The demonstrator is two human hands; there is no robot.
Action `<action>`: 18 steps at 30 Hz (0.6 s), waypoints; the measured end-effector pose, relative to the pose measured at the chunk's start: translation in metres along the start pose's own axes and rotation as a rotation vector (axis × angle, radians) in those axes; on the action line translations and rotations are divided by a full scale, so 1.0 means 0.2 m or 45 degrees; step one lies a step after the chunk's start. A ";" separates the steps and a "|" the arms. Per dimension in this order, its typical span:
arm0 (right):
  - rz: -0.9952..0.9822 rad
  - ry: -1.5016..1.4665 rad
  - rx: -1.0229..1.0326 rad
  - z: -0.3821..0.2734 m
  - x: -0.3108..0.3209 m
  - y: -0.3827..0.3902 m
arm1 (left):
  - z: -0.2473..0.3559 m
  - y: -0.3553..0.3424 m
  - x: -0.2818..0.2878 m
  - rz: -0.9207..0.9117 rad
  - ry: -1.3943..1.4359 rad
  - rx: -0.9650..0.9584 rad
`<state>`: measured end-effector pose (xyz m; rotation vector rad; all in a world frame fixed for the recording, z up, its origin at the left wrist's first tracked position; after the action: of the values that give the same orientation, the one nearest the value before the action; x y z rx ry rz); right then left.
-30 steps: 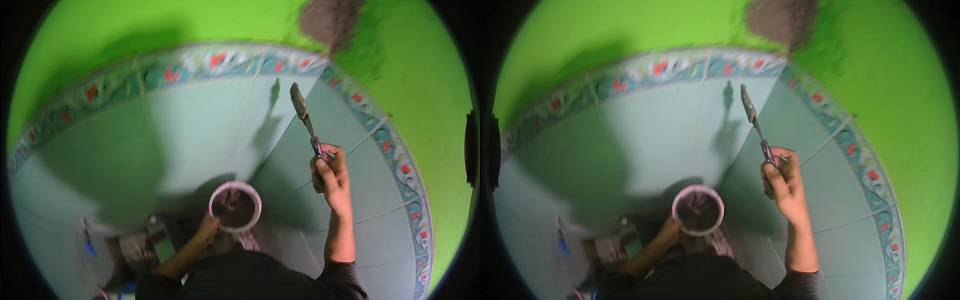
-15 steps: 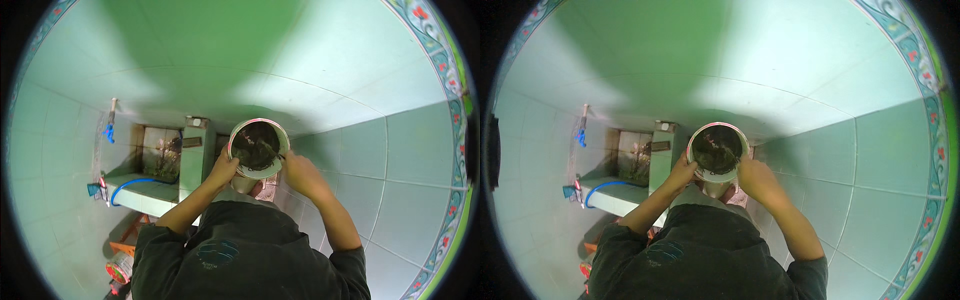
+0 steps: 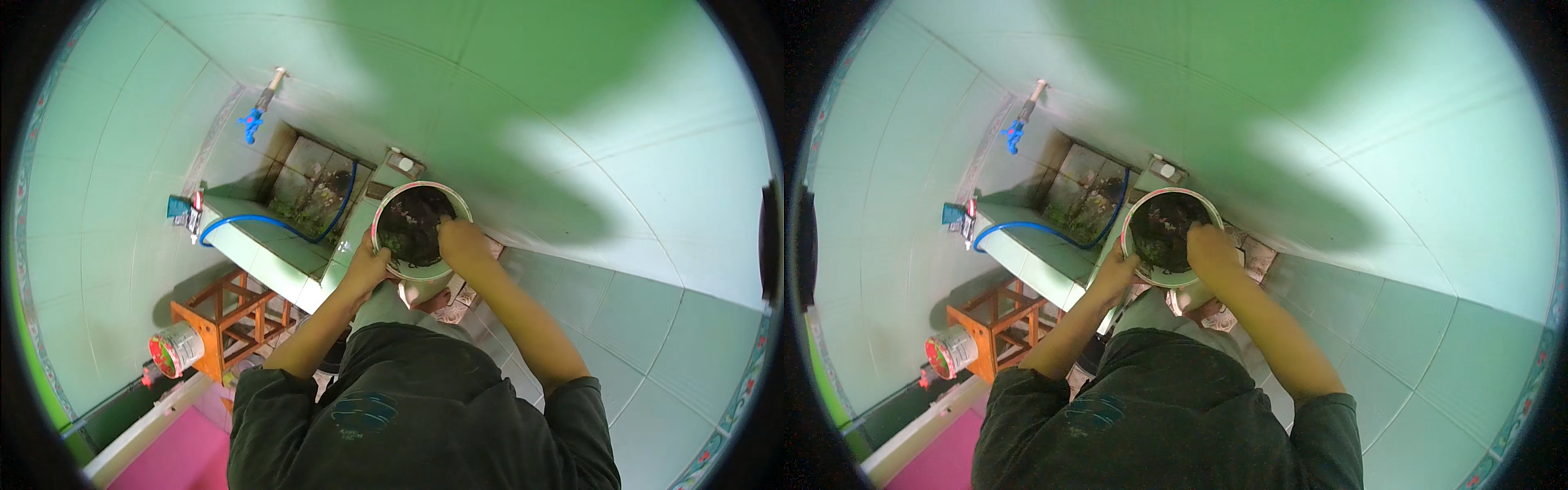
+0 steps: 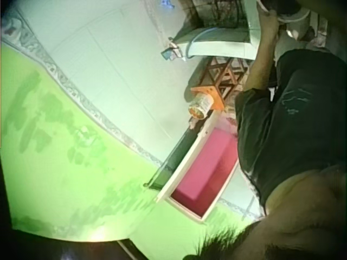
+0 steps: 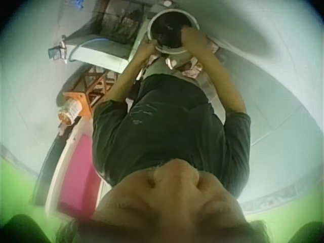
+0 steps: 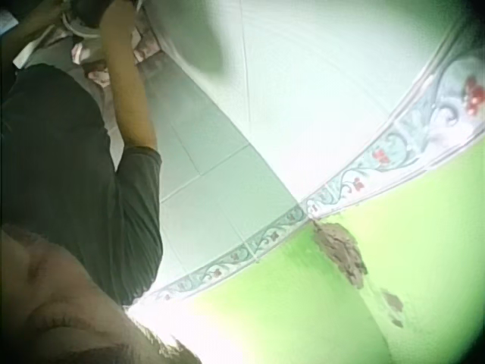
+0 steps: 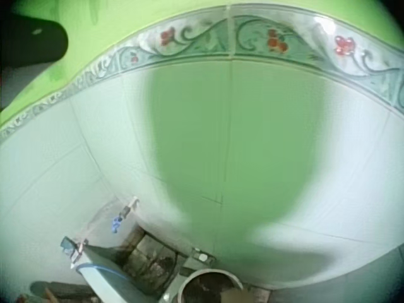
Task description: The person applies cement mixture to a damaged section of a green wall in a corner, using a small scraper and their hand to smooth it.
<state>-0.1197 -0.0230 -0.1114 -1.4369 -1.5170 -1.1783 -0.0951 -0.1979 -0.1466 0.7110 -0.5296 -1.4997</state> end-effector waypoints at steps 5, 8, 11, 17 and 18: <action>0.029 0.056 0.125 -0.26 -0.03 -0.11 | -0.05 -0.05 0.14 0.058 0.082 -0.028; 0.060 0.097 0.358 -0.42 -0.08 -0.13 | -0.02 -0.06 0.19 0.071 0.073 -0.074; -0.025 0.077 0.531 -0.47 -0.10 -0.13 | 0.01 -0.05 0.24 0.101 0.077 -0.077; -0.022 0.148 0.466 -0.49 -0.05 -0.22 | -0.05 -0.05 0.32 0.156 0.076 -0.079; -0.012 0.163 0.501 -0.51 -0.08 -0.22 | -0.06 -0.05 0.33 0.161 0.117 -0.097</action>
<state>-0.1700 -0.1224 -0.1012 -1.0732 -1.5619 -0.8951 -0.0925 -0.2616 -0.1698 0.6718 -0.4373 -1.3556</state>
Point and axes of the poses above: each hand's wrist, its own y-axis away from the middle knuckle, its own x-axis out of the back of the hand, z = x × y, the point moved 10 cm from there along -y, towards the middle knuckle, and after that the axes turned 14 degrees about z, right-handed, at the moved point
